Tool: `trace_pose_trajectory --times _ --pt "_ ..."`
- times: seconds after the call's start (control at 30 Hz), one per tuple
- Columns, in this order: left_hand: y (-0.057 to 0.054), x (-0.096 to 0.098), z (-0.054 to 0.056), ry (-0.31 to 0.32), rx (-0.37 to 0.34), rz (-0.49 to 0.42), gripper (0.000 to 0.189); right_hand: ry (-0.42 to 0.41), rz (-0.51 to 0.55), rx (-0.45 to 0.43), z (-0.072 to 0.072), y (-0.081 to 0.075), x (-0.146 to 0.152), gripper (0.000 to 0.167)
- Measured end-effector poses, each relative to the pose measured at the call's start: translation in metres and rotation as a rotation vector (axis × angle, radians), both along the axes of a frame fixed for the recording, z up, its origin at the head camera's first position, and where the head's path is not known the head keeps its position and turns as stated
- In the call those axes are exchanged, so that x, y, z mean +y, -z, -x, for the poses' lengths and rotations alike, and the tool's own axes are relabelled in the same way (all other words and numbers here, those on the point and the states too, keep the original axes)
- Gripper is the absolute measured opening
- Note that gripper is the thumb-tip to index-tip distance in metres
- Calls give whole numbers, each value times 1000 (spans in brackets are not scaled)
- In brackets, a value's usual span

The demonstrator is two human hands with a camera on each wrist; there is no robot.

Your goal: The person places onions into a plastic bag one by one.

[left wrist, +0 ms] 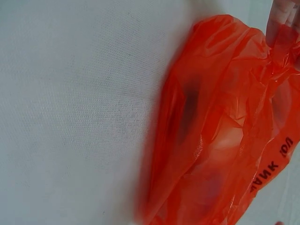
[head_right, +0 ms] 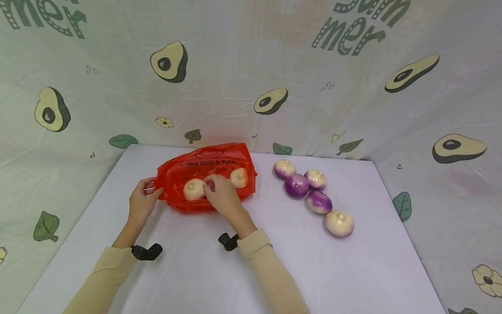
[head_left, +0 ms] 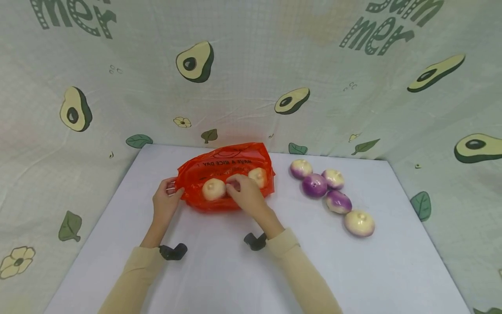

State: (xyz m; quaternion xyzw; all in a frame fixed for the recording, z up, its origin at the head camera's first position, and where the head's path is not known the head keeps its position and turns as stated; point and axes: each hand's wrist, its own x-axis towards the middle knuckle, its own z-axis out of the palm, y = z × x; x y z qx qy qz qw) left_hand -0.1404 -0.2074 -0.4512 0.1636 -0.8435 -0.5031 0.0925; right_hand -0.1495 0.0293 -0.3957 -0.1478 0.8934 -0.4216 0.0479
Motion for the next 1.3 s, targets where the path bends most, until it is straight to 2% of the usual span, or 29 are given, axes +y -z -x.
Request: trace_pose_trajectory --times 0.2,0.47,1.03,1.3 --pt "1 -1 -1 -1 -4 1 40 3 97 49 -11 -12 18 24" --pt "3 -2 1 1 4 9 40 66 140 105 -25 -17 46 23" --pt "3 -3 2 20 16 25 40 211 124 146 -43 -1 117 24" --pt "3 -3 2 23 11 -1 40 290 141 93 -51 5 149 32"
